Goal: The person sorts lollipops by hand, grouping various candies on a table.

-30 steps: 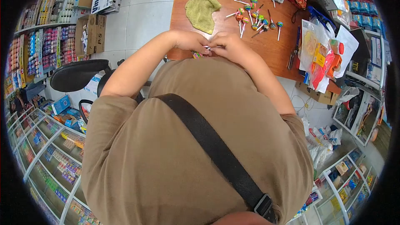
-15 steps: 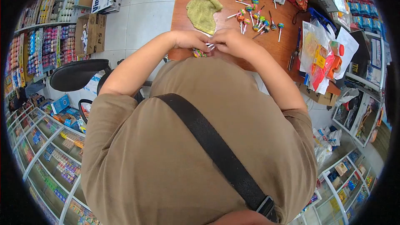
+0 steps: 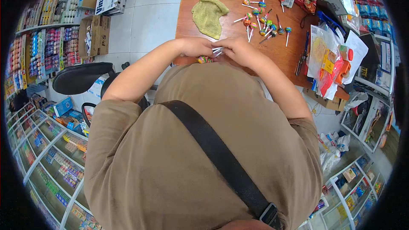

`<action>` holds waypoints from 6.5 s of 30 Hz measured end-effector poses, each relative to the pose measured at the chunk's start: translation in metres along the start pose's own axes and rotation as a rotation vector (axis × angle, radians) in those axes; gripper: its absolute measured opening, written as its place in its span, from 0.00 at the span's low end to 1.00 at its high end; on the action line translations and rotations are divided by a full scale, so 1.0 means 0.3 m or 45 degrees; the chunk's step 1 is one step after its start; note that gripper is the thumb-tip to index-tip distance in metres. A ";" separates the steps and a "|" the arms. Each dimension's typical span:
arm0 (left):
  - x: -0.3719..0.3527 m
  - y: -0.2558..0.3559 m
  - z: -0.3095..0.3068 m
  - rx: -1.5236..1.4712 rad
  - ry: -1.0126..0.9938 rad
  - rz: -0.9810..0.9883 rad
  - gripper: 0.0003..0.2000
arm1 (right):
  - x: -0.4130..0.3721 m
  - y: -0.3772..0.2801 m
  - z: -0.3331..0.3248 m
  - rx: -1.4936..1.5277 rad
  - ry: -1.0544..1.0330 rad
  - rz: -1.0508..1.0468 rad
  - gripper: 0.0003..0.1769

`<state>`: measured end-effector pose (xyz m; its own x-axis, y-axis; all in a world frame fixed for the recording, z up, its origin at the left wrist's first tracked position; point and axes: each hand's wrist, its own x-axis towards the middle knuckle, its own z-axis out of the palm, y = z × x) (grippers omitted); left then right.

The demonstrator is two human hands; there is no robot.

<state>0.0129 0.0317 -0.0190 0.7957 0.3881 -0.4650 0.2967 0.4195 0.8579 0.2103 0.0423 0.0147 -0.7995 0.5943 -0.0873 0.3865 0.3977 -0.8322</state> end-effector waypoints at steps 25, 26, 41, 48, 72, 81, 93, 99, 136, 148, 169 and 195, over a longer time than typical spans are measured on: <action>-0.020 0.011 -0.013 -0.672 -0.205 -0.089 0.16 | -0.031 -0.095 -0.080 -0.044 -0.106 -0.108 0.12; -0.020 0.014 -0.021 -0.672 -0.257 -0.080 0.16 | -0.035 -0.093 -0.082 -0.084 -0.100 -0.132 0.12; -0.023 0.071 0.007 -0.180 -0.110 -0.125 0.13 | -0.081 -0.069 -0.038 0.037 0.237 -0.101 0.07; -0.036 0.104 0.057 0.008 0.013 -0.146 0.12 | -0.103 0.010 0.009 0.349 0.349 -0.080 0.11; -0.061 0.019 0.098 -0.553 0.571 -0.038 0.10 | -0.063 0.298 0.060 -0.582 0.399 0.094 0.06; -0.026 -0.024 0.079 -0.676 0.566 0.031 0.11 | -0.060 0.284 0.062 -0.553 0.427 0.084 0.06; -0.002 0.033 0.088 -0.677 0.778 0.345 0.08 | 0.033 0.036 -0.025 1.175 0.421 0.507 0.05; -0.105 0.015 0.068 -0.616 0.897 0.476 0.09 | 0.170 0.059 0.050 1.426 0.184 0.441 0.03; -0.231 0.064 0.082 0.320 1.013 0.623 0.07 | 0.310 0.067 -0.007 0.842 0.206 0.720 0.16; -0.152 0.204 0.097 -0.469 1.137 0.635 0.10 | 0.204 -0.151 -0.013 1.549 0.617 -0.037 0.29; -0.209 0.313 0.134 1.763 1.107 0.129 0.10 | 0.202 -0.117 0.022 0.873 0.501 0.319 0.31; -0.168 0.211 0.035 0.413 1.349 0.324 0.09 | 0.226 -0.123 -0.034 1.331 0.518 0.015 0.26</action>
<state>-0.0030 0.0301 0.0609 0.0511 0.9948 -0.0876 0.4356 0.0567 0.8983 0.1465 0.0749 0.0451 -0.5146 0.8544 -0.0717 -0.3360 -0.2779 -0.8999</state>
